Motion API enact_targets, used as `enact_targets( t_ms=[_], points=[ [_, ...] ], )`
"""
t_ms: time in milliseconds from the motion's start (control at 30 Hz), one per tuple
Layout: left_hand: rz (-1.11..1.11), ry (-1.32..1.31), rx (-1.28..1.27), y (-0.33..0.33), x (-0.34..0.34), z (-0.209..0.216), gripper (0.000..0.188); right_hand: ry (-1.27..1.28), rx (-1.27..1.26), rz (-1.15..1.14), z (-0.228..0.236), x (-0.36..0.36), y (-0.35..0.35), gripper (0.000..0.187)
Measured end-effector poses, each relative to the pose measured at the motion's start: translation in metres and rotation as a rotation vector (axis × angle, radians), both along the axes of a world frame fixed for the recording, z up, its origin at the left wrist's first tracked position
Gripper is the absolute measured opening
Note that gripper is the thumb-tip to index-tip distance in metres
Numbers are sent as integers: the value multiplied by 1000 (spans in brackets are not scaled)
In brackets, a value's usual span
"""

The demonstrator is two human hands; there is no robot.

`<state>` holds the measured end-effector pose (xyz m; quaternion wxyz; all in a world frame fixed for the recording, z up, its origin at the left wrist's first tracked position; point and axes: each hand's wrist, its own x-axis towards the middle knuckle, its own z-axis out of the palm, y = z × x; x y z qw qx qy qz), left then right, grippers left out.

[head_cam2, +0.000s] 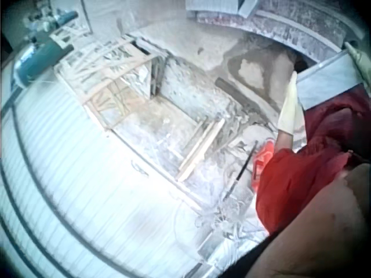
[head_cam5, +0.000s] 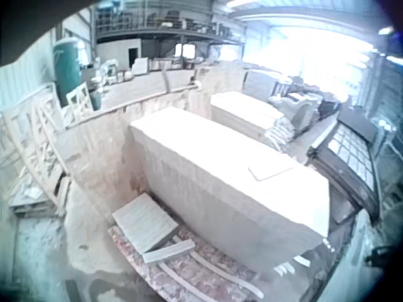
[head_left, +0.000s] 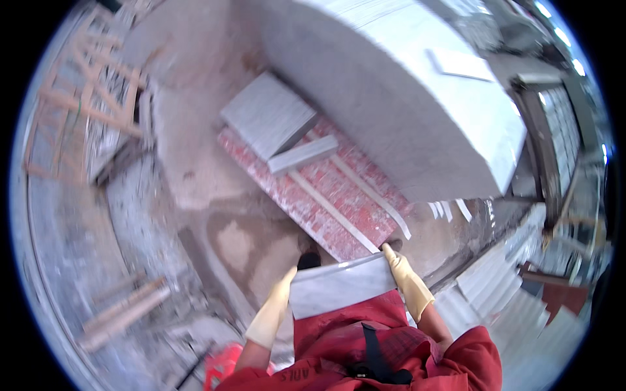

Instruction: The person picks up rectangular white tiles from a stack and places them one by one onto a metal mesh rack. The tiles are arranged in neat rows on the rack.

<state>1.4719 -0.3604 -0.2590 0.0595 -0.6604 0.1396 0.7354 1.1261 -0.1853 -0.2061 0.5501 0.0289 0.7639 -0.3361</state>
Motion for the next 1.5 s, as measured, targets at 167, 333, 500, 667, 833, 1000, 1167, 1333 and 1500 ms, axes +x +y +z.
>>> enact_targets(
  t_ms=[167,333,500,667,833,1000,1167,1333,1500],
  points=[
    [-145,397,-81,-30,-3,129,59,110,-40,-73,44,22,36,77],
    [-130,312,-56,-2,-36,150,71,-75,-39,-264,97,22,83,76],
    [-256,244,-139,70,-114,182,75,-24,-64,-472,93,9,186,72],
    [-449,243,-233,157,-199,211,71,-191,-156,-812,129,-9,296,70],
    [-593,317,-288,249,-284,236,63,-41,-72,-954,152,-35,402,76],
    [-761,321,-326,314,-360,241,60,-37,-163,-1087,151,-69,492,74],
    [-780,354,-378,339,-419,223,63,-50,-182,-1120,167,-125,523,72],
    [-768,350,-367,352,-502,219,61,-24,-192,-1107,147,-209,528,68],
    [-734,340,-285,352,-625,208,60,-105,-186,-1090,148,-347,523,69]
  ],
)
